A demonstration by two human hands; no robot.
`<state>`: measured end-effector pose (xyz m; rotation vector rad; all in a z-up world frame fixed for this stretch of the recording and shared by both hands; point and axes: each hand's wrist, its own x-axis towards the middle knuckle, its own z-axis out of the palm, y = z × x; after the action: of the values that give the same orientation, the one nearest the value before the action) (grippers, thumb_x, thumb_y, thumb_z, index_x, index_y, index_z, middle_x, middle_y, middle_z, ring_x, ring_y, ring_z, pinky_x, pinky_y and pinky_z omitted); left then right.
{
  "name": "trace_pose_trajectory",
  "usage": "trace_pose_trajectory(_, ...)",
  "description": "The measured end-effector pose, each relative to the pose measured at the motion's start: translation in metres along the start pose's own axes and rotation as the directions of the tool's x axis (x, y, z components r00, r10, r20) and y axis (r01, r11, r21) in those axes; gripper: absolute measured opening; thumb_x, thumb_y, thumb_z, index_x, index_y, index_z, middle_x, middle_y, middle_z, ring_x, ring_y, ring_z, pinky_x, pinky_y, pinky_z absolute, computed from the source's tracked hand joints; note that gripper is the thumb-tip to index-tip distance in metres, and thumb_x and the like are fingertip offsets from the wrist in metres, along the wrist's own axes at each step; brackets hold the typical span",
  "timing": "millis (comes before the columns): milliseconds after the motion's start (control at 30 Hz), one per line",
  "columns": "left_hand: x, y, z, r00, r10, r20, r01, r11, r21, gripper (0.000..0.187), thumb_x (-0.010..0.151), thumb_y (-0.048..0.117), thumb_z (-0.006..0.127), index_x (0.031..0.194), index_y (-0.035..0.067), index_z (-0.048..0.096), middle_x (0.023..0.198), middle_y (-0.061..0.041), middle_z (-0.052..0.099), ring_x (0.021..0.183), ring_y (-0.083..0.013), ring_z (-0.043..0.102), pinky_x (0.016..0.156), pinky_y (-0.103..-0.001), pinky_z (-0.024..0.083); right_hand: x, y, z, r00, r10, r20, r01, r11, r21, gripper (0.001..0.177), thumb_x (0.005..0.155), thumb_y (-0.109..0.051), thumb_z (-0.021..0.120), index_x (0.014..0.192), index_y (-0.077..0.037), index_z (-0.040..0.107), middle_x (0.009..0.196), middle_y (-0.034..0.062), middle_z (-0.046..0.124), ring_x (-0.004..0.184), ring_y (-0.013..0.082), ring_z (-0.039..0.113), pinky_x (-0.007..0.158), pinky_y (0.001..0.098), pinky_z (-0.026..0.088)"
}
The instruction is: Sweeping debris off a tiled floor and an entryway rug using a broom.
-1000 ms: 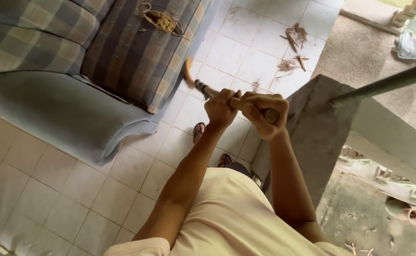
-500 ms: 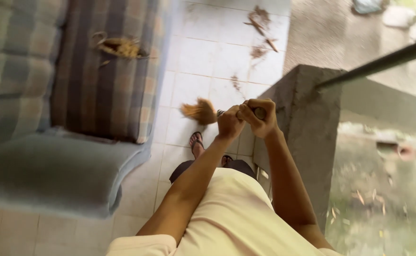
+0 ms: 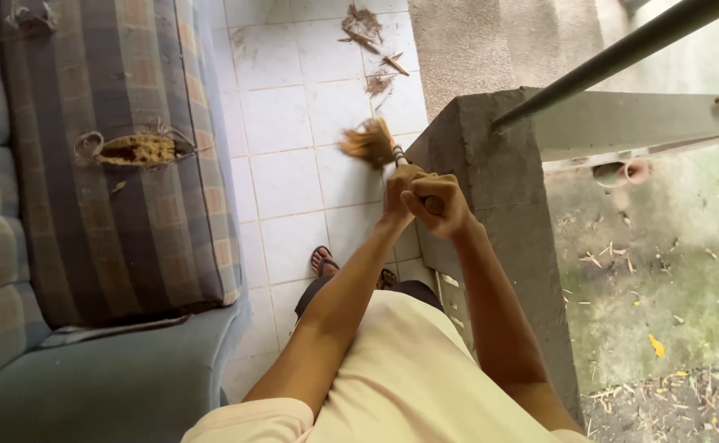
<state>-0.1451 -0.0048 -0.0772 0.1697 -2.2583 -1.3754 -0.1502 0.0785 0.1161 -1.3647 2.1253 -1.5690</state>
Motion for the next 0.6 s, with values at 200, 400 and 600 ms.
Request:
trace_pose_trajectory(200, 0.017, 0.057, -0.066, 0.982, -0.188, -0.006, 0.188, 0.982, -0.021, 0.027, 0.091, 0.031, 0.077, 0.084, 0.008, 0.064, 0.090, -0.011, 0.069, 0.079, -0.0334, 0.068, 0.068, -0.045, 0.053, 0.023, -0.039, 0.013, 0.996, -0.089, -0.009, 0.089, 0.995, -0.037, 0.037, 0.090, 0.003, 0.066, 0.063, -0.002, 0.042, 0.060, 0.0097, 0.038, 0.053, 0.0235, 0.037, 0.055, 0.0363, 0.034)
trace_pose_trajectory(400, 0.024, 0.087, -0.137, 0.941, 0.117, -0.316, -0.111, 0.993, 0.037, 0.025, 0.091, 0.027, 0.078, 0.078, 0.013, 0.062, 0.074, -0.004, 0.067, 0.061, -0.0267, 0.065, 0.056, -0.039, 0.050, 0.065, -0.129, 0.029, 0.961, -0.269, -0.070, 0.276, 0.952, 0.133, 0.021, 0.093, 0.005, 0.064, 0.075, 0.005, 0.055, 0.071, 0.0140, 0.054, 0.066, 0.0277, 0.056, 0.065, 0.0348, 0.048)
trace_pose_trajectory(600, 0.029, 0.083, -0.200, 0.820, 0.237, -0.522, -0.179, 0.971, 0.160, 0.022, 0.090, 0.019, 0.074, 0.074, 0.012, 0.060, 0.069, -0.006, 0.064, 0.059, -0.0272, 0.061, 0.057, -0.038, 0.048, 0.093, -0.152, 0.061, 0.948, -0.293, -0.125, 0.316, 0.908, 0.274, 0.017, 0.094, 0.004, 0.064, 0.079, 0.009, 0.059, 0.069, 0.0121, 0.055, 0.063, 0.0213, 0.054, 0.063, 0.0330, 0.049)
